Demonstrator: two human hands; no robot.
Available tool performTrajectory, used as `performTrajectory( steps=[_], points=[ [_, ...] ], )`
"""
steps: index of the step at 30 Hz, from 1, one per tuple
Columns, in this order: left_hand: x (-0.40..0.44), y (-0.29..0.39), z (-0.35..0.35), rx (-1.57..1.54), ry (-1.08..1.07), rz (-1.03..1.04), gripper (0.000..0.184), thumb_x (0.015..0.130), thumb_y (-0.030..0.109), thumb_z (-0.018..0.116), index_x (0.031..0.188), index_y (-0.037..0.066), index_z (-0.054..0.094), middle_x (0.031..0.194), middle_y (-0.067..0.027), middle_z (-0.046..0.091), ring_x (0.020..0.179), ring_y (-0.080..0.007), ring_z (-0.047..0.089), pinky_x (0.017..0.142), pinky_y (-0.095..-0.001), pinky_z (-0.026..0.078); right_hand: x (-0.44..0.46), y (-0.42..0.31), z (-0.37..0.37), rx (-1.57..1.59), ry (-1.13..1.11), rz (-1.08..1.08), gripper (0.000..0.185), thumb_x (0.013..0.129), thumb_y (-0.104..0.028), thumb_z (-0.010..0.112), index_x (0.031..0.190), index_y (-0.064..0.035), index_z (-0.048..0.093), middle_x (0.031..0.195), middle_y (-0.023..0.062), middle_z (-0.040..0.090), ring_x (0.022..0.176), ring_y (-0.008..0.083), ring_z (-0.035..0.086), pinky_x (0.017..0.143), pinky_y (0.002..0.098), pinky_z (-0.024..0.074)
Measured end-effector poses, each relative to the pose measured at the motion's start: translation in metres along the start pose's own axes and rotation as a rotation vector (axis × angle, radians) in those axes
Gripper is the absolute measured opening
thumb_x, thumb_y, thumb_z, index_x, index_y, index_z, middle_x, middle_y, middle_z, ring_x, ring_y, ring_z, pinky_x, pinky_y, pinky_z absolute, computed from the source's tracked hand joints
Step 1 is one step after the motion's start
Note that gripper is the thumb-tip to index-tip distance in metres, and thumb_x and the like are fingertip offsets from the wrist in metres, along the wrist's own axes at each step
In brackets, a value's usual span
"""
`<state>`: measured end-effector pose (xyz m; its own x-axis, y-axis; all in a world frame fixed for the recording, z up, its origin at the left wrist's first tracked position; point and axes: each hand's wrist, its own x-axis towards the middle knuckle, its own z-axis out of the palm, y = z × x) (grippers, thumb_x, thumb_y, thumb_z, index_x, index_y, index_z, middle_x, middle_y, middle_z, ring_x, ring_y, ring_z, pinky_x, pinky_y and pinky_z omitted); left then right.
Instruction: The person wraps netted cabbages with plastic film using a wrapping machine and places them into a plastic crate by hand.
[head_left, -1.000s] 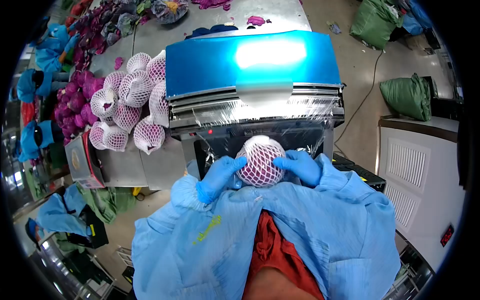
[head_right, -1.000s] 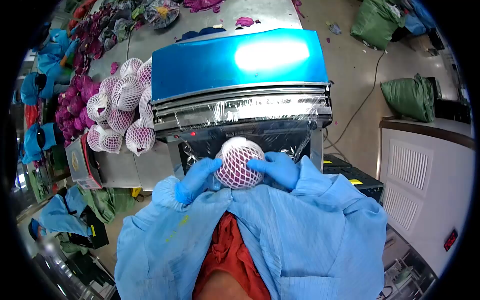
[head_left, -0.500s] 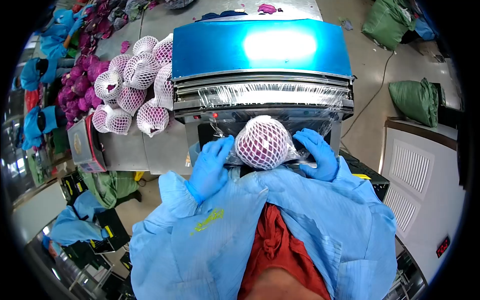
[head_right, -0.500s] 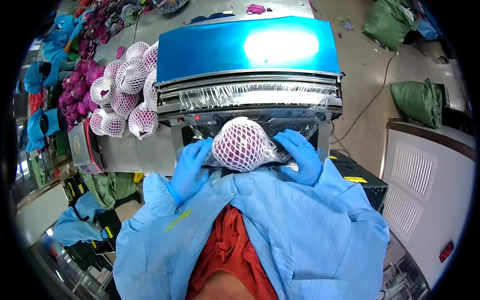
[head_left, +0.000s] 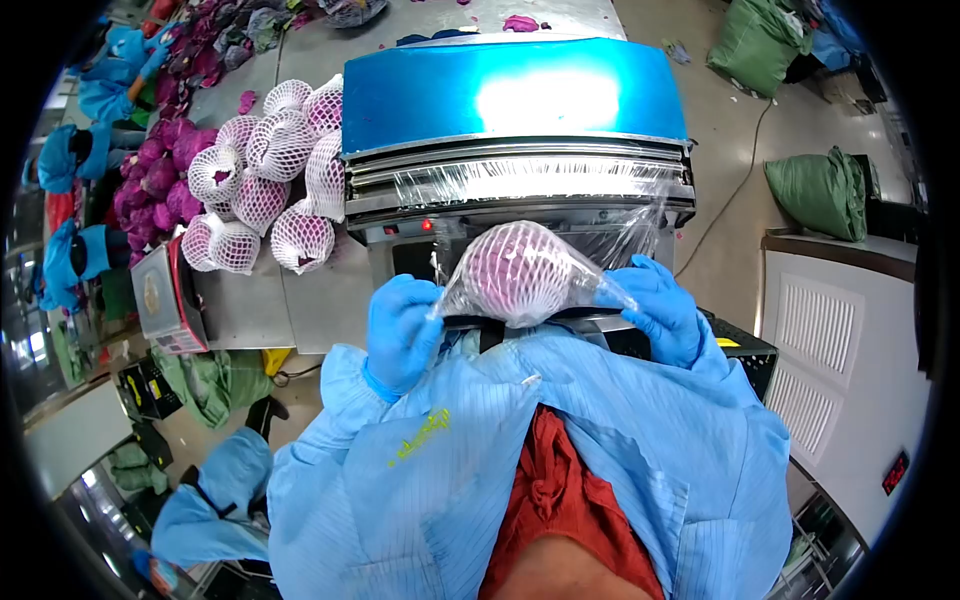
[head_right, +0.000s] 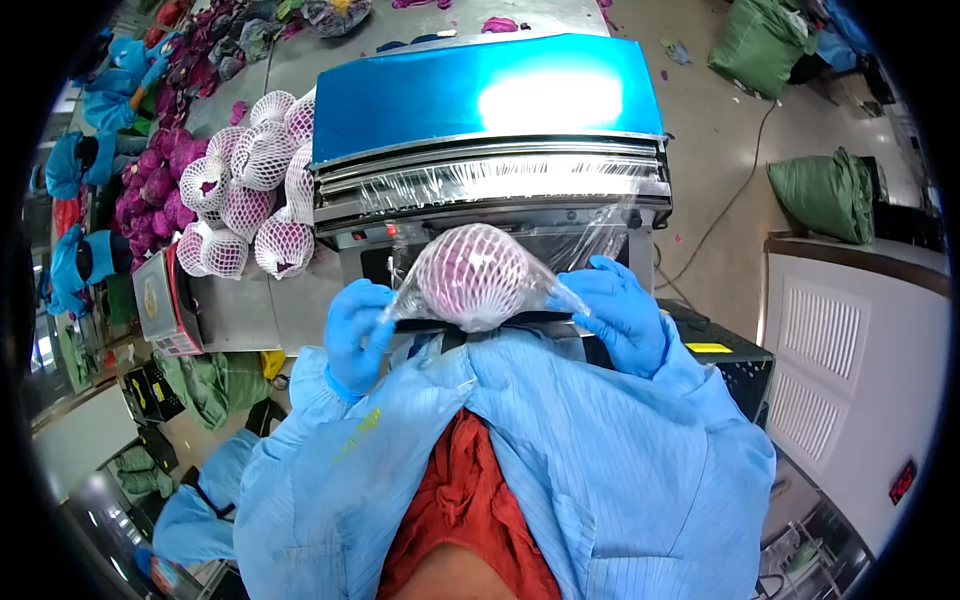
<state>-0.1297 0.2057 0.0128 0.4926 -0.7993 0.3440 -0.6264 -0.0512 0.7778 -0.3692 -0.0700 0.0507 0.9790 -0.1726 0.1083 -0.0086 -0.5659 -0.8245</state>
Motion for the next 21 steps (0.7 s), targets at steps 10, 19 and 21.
performTrajectory(
  steps=[10,19,21],
  points=[
    [-0.008,-0.026,0.067,-0.797,0.521,-0.832,0.025,0.095,0.022,0.059,0.081,0.002,0.061,0.065,0.0004,0.056,0.05,-0.0041,0.045,0.046,-0.0228,0.035,-0.01,0.011,0.059,0.647,0.611,0.766,0.028,0.098,-0.024,0.053,0.077,-0.0072,0.058,0.066,-0.0015,0.055,0.055,0.0054,0.044,0.051,0.0196,0.036],
    [-0.003,-0.047,0.095,0.407,0.31,-0.185,0.014,0.087,0.017,0.064,0.077,0.008,0.06,0.082,-0.0087,0.056,0.056,-0.027,0.057,0.049,-0.0357,0.045,-0.009,0.075,0.104,-0.606,0.559,0.547,0.023,0.096,-0.027,0.055,0.086,-0.0061,0.06,0.072,0.0082,0.063,0.057,0.0202,0.058,0.051,0.0326,0.0443],
    [0.003,-0.045,0.108,0.49,0.22,-0.154,0.013,0.087,0.019,0.065,0.077,0.01,0.06,0.082,-0.0066,0.057,0.054,-0.0255,0.058,0.047,-0.0366,0.046,-0.003,0.079,0.109,-0.814,0.434,0.543,0.02,0.091,-0.026,0.061,0.084,-0.0082,0.06,0.073,0.0102,0.062,0.059,0.0246,0.06,0.049,0.0351,0.0453]
  ],
)
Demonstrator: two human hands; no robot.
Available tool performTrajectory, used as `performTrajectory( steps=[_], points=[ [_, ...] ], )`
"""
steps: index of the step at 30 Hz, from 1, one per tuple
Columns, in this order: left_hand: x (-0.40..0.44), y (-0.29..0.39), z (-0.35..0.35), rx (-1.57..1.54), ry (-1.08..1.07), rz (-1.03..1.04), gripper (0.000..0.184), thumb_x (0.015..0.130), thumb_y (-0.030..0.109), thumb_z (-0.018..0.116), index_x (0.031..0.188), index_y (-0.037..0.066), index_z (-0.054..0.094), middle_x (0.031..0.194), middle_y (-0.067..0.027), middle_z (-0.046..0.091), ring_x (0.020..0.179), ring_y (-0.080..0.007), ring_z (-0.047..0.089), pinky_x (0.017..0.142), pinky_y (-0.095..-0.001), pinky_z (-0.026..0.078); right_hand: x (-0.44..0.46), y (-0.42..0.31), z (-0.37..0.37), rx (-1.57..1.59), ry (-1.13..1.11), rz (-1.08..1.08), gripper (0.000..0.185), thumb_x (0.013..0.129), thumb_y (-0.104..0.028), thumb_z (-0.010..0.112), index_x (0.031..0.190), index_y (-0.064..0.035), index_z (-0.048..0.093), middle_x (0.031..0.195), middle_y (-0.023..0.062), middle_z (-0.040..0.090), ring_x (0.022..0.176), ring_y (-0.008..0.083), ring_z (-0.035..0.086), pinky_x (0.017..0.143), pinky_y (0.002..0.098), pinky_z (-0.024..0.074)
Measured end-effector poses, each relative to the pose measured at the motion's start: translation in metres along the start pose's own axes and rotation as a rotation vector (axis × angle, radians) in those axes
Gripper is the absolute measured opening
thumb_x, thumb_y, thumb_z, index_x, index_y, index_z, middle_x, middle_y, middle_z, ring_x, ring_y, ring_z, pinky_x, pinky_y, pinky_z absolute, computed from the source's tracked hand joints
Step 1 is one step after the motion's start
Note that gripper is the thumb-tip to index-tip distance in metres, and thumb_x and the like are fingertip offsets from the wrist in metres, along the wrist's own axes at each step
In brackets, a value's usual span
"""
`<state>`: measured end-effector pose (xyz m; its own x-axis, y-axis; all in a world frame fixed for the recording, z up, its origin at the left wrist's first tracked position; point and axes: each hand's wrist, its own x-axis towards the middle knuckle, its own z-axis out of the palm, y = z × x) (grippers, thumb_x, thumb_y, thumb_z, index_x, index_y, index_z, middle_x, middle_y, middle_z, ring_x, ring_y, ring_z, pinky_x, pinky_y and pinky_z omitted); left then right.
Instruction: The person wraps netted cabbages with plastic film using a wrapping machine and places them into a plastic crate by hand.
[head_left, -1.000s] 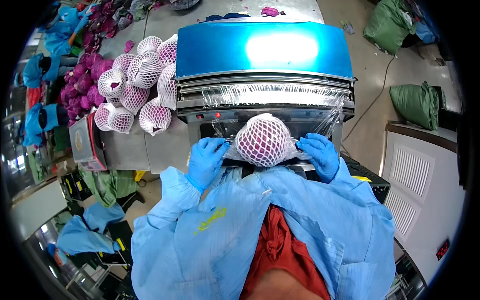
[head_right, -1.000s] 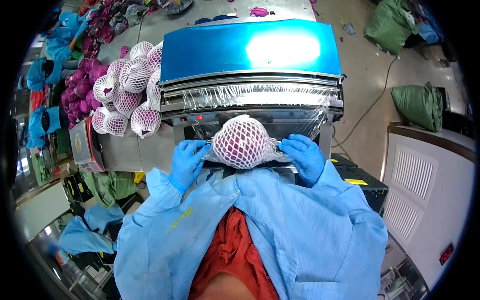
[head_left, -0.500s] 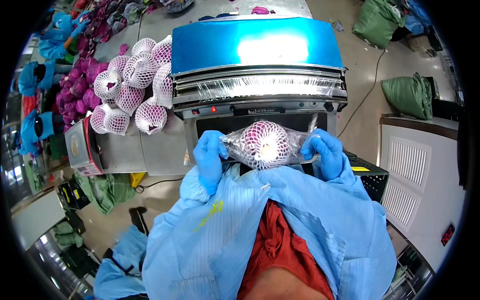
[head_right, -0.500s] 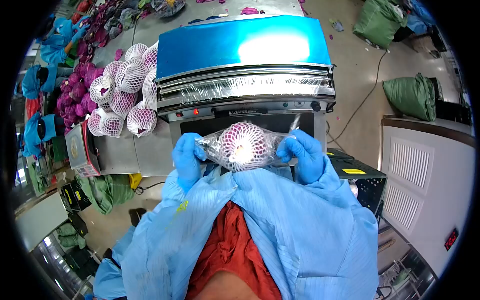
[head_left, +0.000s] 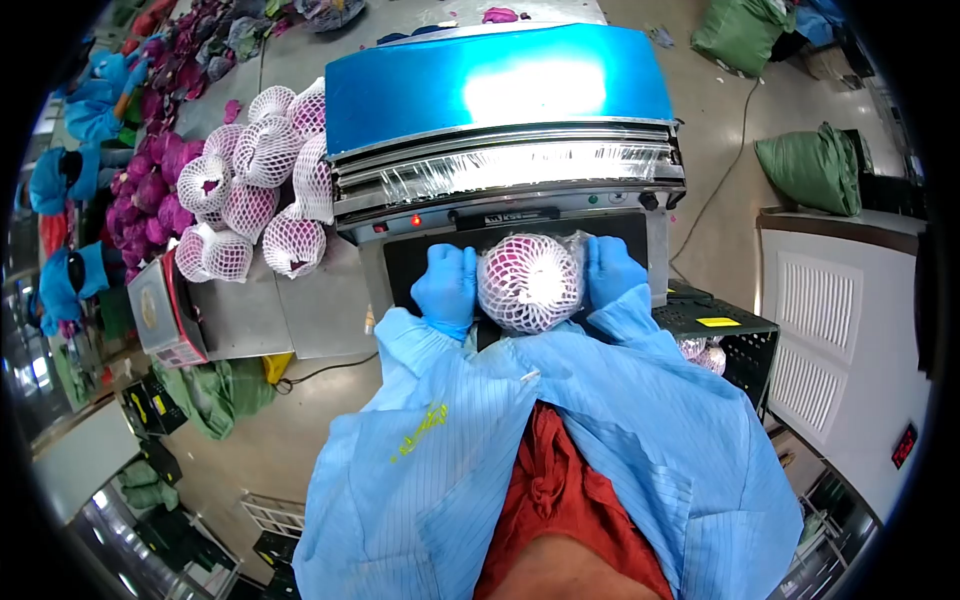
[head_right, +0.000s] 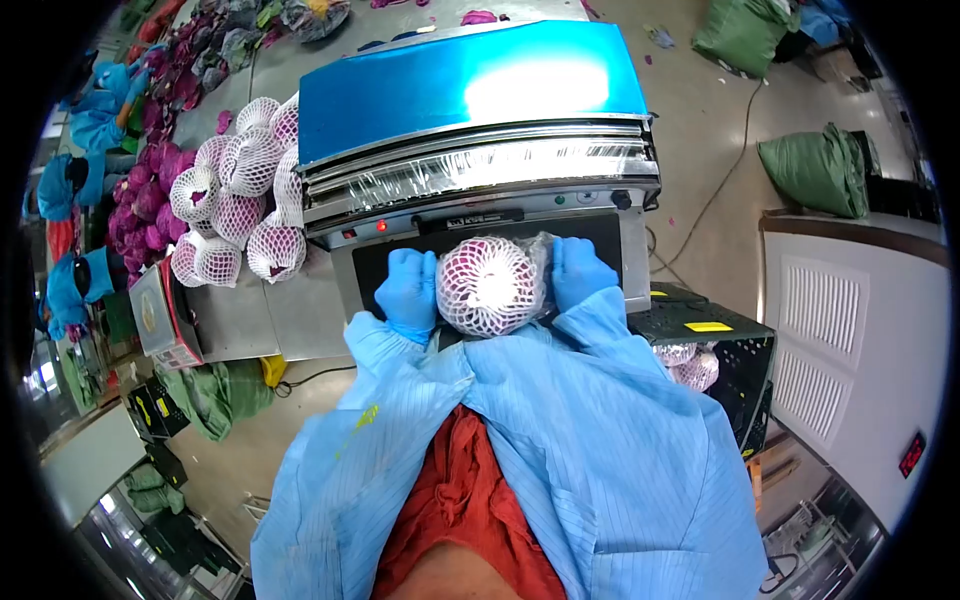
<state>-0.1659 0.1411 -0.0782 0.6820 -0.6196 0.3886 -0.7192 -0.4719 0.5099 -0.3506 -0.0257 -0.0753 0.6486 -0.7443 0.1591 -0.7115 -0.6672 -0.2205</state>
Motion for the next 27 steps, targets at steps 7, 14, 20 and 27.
performTrajectory(
  steps=[7,14,20,27],
  points=[
    [0.017,0.019,0.02,-0.422,0.012,0.031,0.009,0.086,0.016,0.065,0.085,0.006,0.065,0.084,-0.0098,0.06,0.063,-0.0252,0.062,0.056,-0.0315,0.05,0.007,-0.024,0.006,0.158,0.122,-0.234,0.019,0.089,-0.026,0.064,0.083,-0.0086,0.059,0.072,0.0093,0.06,0.058,0.0242,0.06,0.049,0.0353,0.0453],
    [0.04,0.066,-0.001,-1.516,-0.586,-0.439,0.026,0.099,0.022,0.052,0.098,-0.002,0.062,0.097,-0.0044,0.06,0.088,-0.0099,0.055,0.082,-0.0249,0.045,0.006,-0.009,-0.013,0.433,0.188,-0.181,0.02,0.087,-0.026,0.066,0.081,-0.0091,0.059,0.07,0.0084,0.059,0.058,0.0238,0.06,0.048,0.0355,0.0453],
    [0.061,0.061,-0.035,-1.278,-1.14,-0.682,0.033,0.099,0.024,0.05,0.117,0.0,0.062,0.109,-0.0061,0.066,0.099,-0.0123,0.061,0.089,-0.0279,0.048,0.006,-0.009,-0.053,0.764,0.159,0.008,0.014,0.088,-0.021,0.066,0.092,-0.0076,0.062,0.082,0.0118,0.061,0.066,0.0293,0.063,0.056,0.0358,0.0493],
    [0.044,0.054,-0.044,-1.412,-1.339,-0.706,0.077,0.073,0.032,0.079,0.134,0.0,0.043,0.126,-0.0085,0.056,0.114,-0.017,0.055,0.101,-0.0325,0.042,0.003,-0.019,-0.052,0.948,0.07,-0.12,0.016,0.092,-0.02,0.06,0.09,-0.0043,0.063,0.08,0.0121,0.059,0.067,0.03,0.062,0.059,0.0353,0.05]
  ],
)
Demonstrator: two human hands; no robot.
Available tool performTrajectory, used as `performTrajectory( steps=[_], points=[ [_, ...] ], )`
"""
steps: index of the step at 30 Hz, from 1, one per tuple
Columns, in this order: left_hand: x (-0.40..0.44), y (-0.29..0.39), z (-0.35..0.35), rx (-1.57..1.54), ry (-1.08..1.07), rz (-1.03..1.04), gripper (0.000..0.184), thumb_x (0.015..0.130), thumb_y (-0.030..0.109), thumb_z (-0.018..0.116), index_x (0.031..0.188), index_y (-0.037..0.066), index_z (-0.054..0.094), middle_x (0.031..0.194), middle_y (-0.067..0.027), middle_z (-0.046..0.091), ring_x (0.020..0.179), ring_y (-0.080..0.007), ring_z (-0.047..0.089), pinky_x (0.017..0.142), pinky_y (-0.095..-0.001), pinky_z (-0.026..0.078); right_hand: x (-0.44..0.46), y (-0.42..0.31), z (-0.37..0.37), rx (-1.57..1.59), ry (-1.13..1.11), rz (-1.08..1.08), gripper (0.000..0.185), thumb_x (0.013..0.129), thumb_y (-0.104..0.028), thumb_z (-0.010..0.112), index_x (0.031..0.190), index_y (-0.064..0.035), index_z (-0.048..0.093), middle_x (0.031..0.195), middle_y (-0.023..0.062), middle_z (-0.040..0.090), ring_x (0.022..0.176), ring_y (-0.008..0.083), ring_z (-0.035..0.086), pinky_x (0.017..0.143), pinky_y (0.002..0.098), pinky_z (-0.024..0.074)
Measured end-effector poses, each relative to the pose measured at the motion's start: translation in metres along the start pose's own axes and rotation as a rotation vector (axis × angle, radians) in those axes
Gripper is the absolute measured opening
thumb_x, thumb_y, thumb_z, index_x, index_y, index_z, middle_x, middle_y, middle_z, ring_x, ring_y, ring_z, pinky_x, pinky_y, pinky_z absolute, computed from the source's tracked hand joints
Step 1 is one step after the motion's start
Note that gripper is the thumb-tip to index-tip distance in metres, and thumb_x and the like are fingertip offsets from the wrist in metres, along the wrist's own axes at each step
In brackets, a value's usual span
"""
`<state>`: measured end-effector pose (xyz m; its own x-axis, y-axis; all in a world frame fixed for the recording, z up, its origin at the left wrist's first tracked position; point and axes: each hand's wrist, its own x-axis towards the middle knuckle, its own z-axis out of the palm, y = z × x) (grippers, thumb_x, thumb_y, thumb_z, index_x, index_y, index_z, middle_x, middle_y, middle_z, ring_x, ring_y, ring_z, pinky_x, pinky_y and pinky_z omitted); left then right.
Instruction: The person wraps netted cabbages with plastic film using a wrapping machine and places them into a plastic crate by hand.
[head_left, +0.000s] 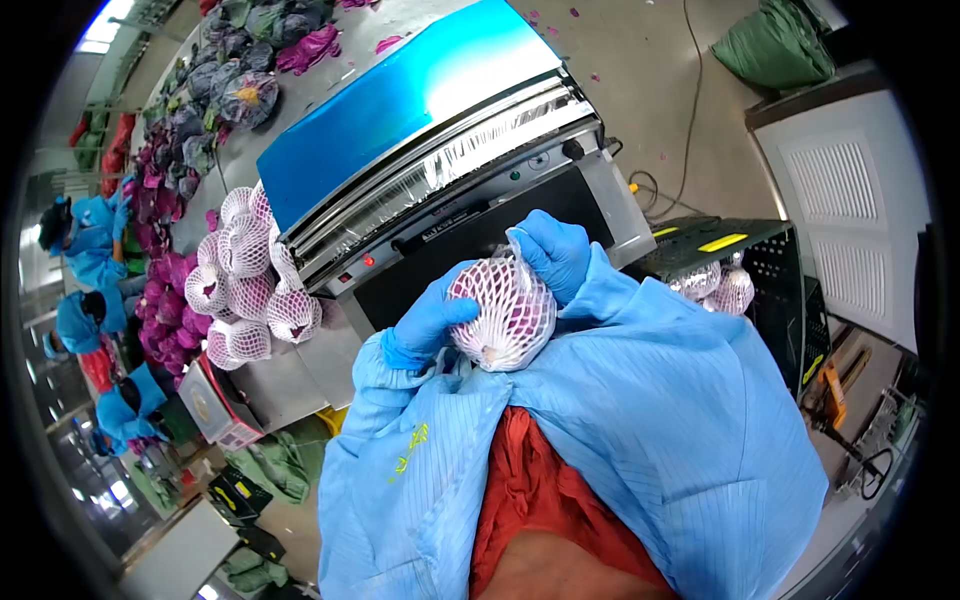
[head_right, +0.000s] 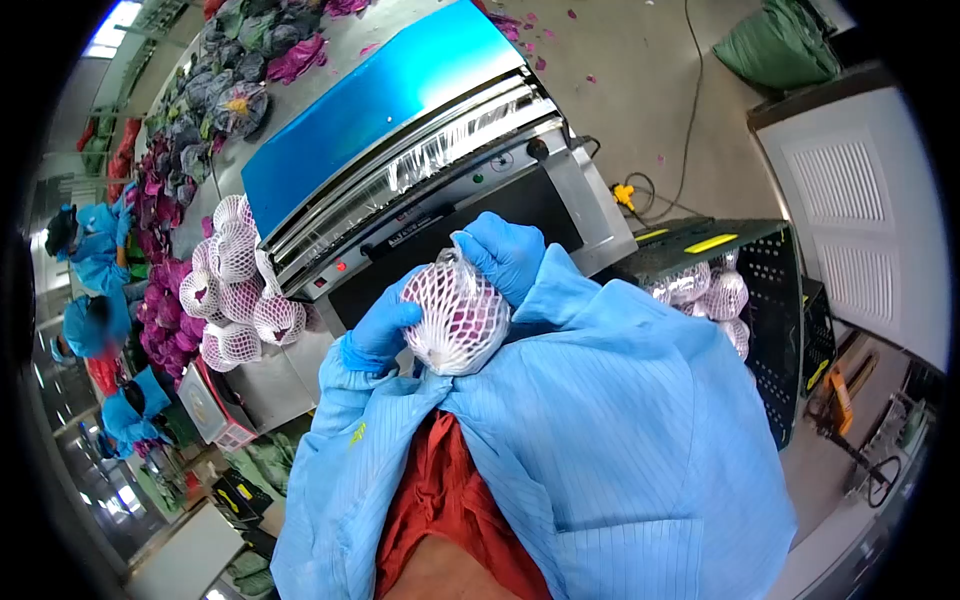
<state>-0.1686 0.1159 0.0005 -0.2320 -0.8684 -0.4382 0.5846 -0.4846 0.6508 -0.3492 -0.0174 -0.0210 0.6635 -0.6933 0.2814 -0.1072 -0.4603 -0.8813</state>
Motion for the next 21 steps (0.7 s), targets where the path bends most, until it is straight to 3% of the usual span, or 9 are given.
performTrajectory(
  steps=[3,4,7,10,14,17,21],
  points=[
    [0.005,-0.001,0.006,0.04,-0.087,-0.012,0.083,0.069,0.032,0.081,0.135,0.0,0.042,0.126,-0.0086,0.056,0.114,-0.0165,0.054,0.101,-0.0318,0.041,0.004,0.001,-0.027,0.139,-0.137,-0.052,0.019,0.092,-0.021,0.06,0.087,-0.0038,0.064,0.077,0.0118,0.059,0.067,0.0281,0.062,0.06,0.0334,0.0489],
    [0.004,-0.002,0.009,0.048,-0.117,-0.025,0.084,0.068,0.032,0.082,0.135,0.001,0.042,0.126,-0.0087,0.056,0.115,-0.0165,0.054,0.101,-0.0315,0.041,0.005,-0.008,-0.039,0.254,-0.156,0.044,0.021,0.092,-0.021,0.06,0.084,-0.0027,0.064,0.075,0.0111,0.058,0.066,0.0252,0.061,0.06,0.0318,0.0478],
    [0.006,-0.006,0.007,0.103,-0.228,-0.059,0.086,0.067,0.032,0.083,0.136,0.001,0.041,0.127,-0.0083,0.056,0.115,-0.0171,0.054,0.102,-0.0316,0.041,0.0,-0.028,-0.066,0.178,-0.177,-0.11,0.018,0.093,-0.015,0.055,0.083,-0.0014,0.061,0.073,0.0085,0.055,0.061,0.0213,0.058,0.056,0.0308,0.0451],
    [0.008,-0.007,0.01,0.124,-0.358,-0.111,0.09,0.065,0.027,0.085,0.137,0.002,0.039,0.127,-0.0075,0.055,0.117,-0.0167,0.052,0.104,-0.0329,0.039,-0.006,-0.039,-0.065,0.079,-0.106,-0.273,0.017,0.092,-0.014,0.055,0.083,-0.0016,0.061,0.073,0.0089,0.057,0.061,0.023,0.059,0.056,0.0321,0.0452],
    [-0.004,-0.008,0.011,0.206,-0.507,-0.243,0.093,0.064,0.024,0.087,0.139,0.001,0.036,0.131,-0.0075,0.052,0.119,-0.0171,0.05,0.106,-0.0337,0.037,-0.033,-0.047,-0.024,0.323,-0.156,-0.033,0.019,0.088,-0.016,0.061,0.082,0.0016,0.065,0.073,0.0095,0.063,0.065,0.0179,0.063,0.061,0.0295,0.0494],
    [-0.016,-0.019,0.008,0.288,-0.575,-0.292,0.095,0.064,0.028,0.086,0.139,0.0,0.036,0.131,-0.0091,0.051,0.118,-0.0189,0.051,0.104,-0.034,0.04,-0.058,-0.059,0.006,0.682,-0.168,0.347,0.008,0.081,-0.007,0.069,0.077,-0.0002,0.066,0.072,0.0036,0.063,0.064,0.0092,0.058,0.059,0.0256,0.0469],
    [-0.037,-0.03,0.022,0.38,-0.531,-0.4,0.094,0.066,0.031,0.084,0.139,-0.002,0.035,0.129,-0.0109,0.052,0.117,-0.0197,0.052,0.102,-0.0341,0.041,-0.105,-0.054,0.037,0.659,-0.088,0.417,0.01,0.077,-0.007,0.073,0.08,-0.0018,0.065,0.073,0.0026,0.061,0.071,0.0066,0.057,0.065,0.0239,0.0462]
  ],
)
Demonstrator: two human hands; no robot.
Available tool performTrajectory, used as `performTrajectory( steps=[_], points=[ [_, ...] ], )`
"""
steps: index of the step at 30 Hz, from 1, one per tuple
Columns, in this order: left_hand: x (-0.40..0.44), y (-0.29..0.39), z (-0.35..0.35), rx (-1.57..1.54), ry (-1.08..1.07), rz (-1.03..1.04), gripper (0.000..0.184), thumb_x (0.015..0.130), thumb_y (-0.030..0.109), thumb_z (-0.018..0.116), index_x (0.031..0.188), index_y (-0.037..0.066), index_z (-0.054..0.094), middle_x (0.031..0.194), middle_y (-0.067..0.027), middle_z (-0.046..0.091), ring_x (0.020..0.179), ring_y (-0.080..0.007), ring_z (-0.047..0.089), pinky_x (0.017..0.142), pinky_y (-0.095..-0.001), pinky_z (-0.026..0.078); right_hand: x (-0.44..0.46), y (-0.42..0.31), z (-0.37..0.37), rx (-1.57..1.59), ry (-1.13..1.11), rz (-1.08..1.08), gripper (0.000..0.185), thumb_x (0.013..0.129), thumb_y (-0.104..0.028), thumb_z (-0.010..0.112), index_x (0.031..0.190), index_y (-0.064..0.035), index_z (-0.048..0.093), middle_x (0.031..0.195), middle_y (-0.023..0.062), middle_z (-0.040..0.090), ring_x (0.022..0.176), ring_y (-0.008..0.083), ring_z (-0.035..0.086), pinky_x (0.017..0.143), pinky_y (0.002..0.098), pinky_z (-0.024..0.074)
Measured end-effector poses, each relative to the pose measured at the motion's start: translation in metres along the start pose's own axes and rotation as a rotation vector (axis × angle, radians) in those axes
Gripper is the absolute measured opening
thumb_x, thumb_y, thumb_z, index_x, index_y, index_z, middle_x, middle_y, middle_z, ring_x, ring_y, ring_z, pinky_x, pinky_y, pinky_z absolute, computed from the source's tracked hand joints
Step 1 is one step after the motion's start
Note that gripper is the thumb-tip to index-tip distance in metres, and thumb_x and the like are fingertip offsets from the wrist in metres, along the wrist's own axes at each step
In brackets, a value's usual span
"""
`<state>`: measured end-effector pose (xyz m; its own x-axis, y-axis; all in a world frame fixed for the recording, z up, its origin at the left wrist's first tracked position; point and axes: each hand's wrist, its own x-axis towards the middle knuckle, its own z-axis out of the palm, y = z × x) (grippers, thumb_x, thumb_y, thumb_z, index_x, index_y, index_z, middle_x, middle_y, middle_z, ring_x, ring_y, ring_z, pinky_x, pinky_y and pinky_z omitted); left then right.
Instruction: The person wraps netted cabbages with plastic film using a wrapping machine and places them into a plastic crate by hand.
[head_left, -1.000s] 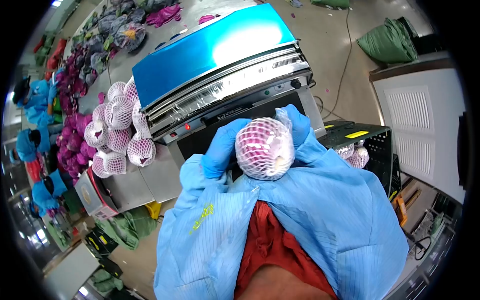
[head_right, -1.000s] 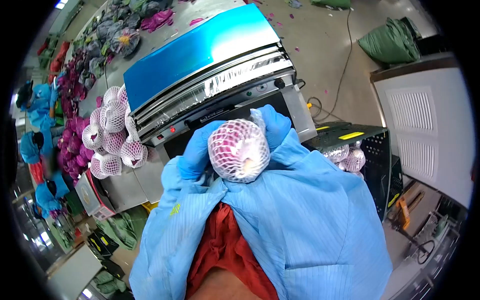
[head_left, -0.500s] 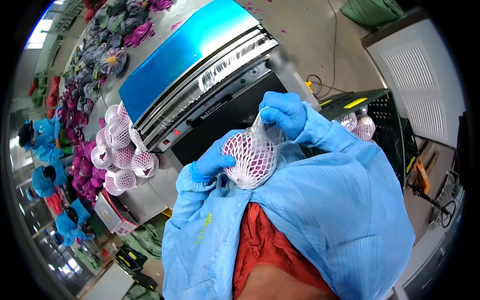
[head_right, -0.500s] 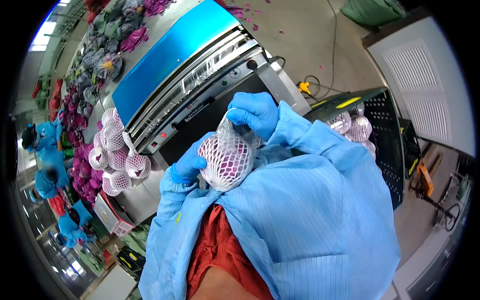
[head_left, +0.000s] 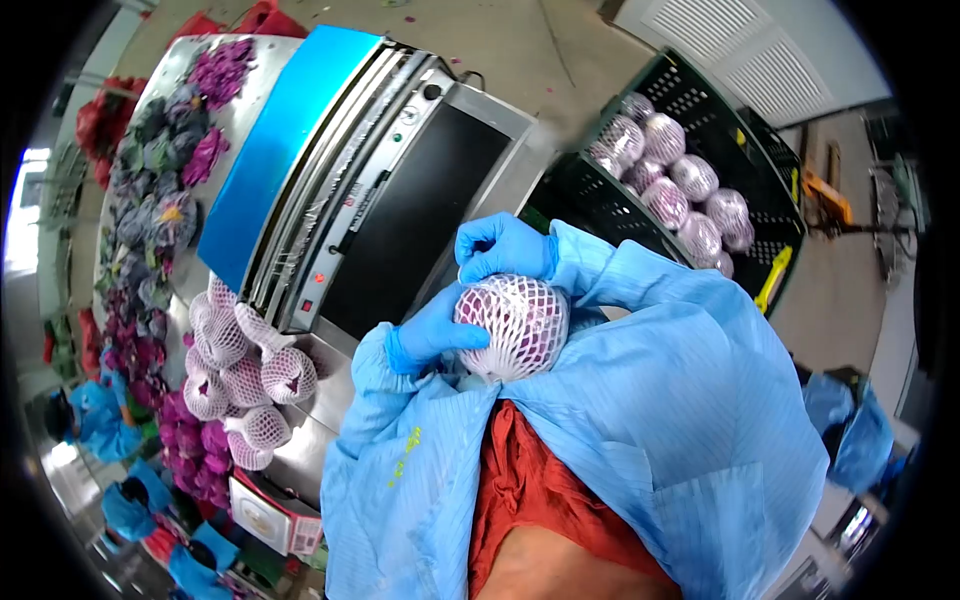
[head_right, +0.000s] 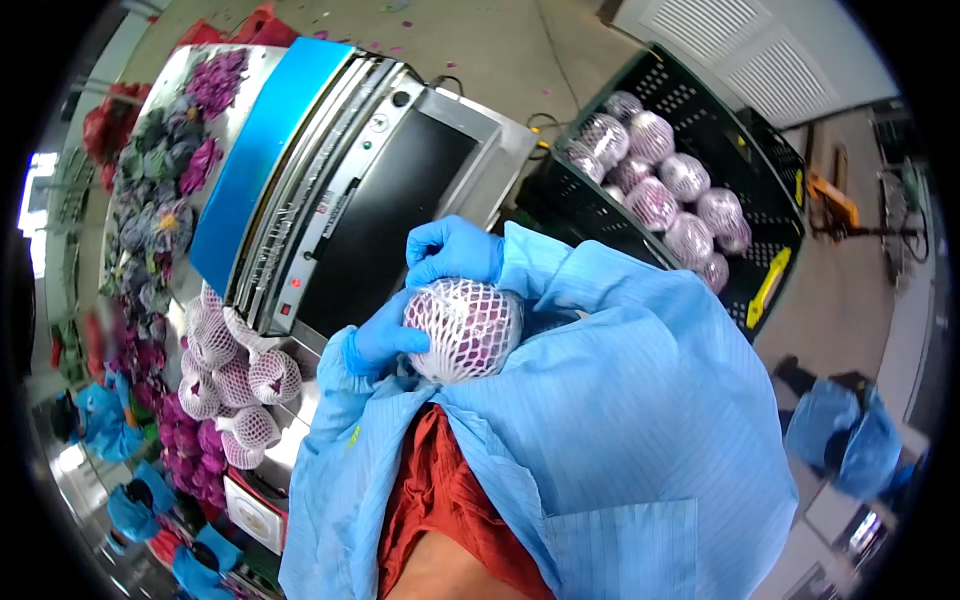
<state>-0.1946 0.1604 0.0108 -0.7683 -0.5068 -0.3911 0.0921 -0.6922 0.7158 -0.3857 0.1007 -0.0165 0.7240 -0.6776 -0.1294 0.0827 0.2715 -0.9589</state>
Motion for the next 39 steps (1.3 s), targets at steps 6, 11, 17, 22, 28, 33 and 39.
performTrajectory(
  steps=[6,11,17,22,28,33,39],
  points=[
    [-0.006,-0.062,0.026,0.178,0.192,0.2,0.104,0.071,0.04,0.079,0.144,-0.002,0.018,0.138,-0.015,0.037,0.127,-0.0272,0.041,0.106,-0.0388,0.035,-0.05,0.029,0.017,0.165,0.108,0.043,0.015,0.081,-0.009,0.072,0.09,-0.0017,0.063,0.086,0.0026,0.063,0.079,0.0078,0.057,0.073,0.0243,0.0463],
    [0.004,-0.041,0.059,0.817,0.484,0.664,0.114,0.072,0.067,0.062,0.152,0.006,0.008,0.156,-0.0157,0.01,0.143,-0.0331,0.015,0.11,-0.0516,0.024,-0.073,0.055,0.012,0.248,0.057,0.079,0.012,0.088,-0.008,0.064,0.097,-0.0005,0.064,0.091,0.0039,0.063,0.084,0.0084,0.058,0.077,0.0249,0.047],
    [0.045,-0.035,0.067,0.81,-0.07,0.859,0.074,0.089,0.045,0.052,0.143,-0.001,0.031,0.147,-0.0229,0.03,0.135,-0.0356,0.032,0.109,-0.0461,0.028,-0.101,0.089,-0.003,0.826,-0.064,0.092,0.02,0.09,-0.01,0.058,0.108,-0.003,0.065,0.103,0.0076,0.066,0.096,0.0165,0.062,0.089,0.0313,0.0487],
    [0.07,-0.08,0.079,0.324,0.07,0.661,0.061,0.094,0.041,0.046,0.136,-0.004,0.042,0.141,-0.0223,0.04,0.128,-0.0335,0.042,0.107,-0.0438,0.034,-0.159,0.054,0.006,1.029,0.107,-0.168,0.023,0.093,-0.014,0.049,0.107,-0.0021,0.063,0.105,0.0101,0.067,0.101,0.0204,0.064,0.093,0.0351,0.0487],
    [0.14,-0.078,0.131,0.142,0.387,0.405,0.049,0.1,0.032,0.036,0.124,-0.007,0.054,0.128,-0.0192,0.055,0.11,-0.0275,0.058,0.097,-0.0389,0.046,-0.247,0.053,-0.013,0.331,0.744,-0.11,0.058,0.095,-0.023,0.056,0.144,-0.004,0.032,0.134,0.0149,0.05,0.123,0.0209,0.049,0.107,0.0353,0.036],
    [0.24,-0.081,0.168,0.154,0.363,0.267,0.043,0.099,0.025,0.036,0.117,-0.007,0.058,0.112,-0.0168,0.063,0.099,-0.0271,0.062,0.089,-0.0378,0.051,-0.306,0.034,-0.052,0.111,1.041,-0.153,0.093,0.079,-0.02,0.078,0.15,-0.0042,0.019,0.142,0.0172,0.037,0.13,0.025,0.039,0.109,0.0363,0.0311],
    [0.368,-0.09,0.25,0.151,0.207,0.226,0.038,0.097,0.022,0.038,0.113,-0.004,0.06,0.109,-0.0154,0.064,0.094,-0.0245,0.063,0.085,-0.0354,0.052,-0.402,0.017,-0.127,-0.177,1.316,-0.044,0.104,0.065,-0.027,0.088,0.144,0.0021,0.027,0.137,0.0191,0.043,0.127,0.0263,0.043,0.108,0.0386,0.0344]
  ],
)
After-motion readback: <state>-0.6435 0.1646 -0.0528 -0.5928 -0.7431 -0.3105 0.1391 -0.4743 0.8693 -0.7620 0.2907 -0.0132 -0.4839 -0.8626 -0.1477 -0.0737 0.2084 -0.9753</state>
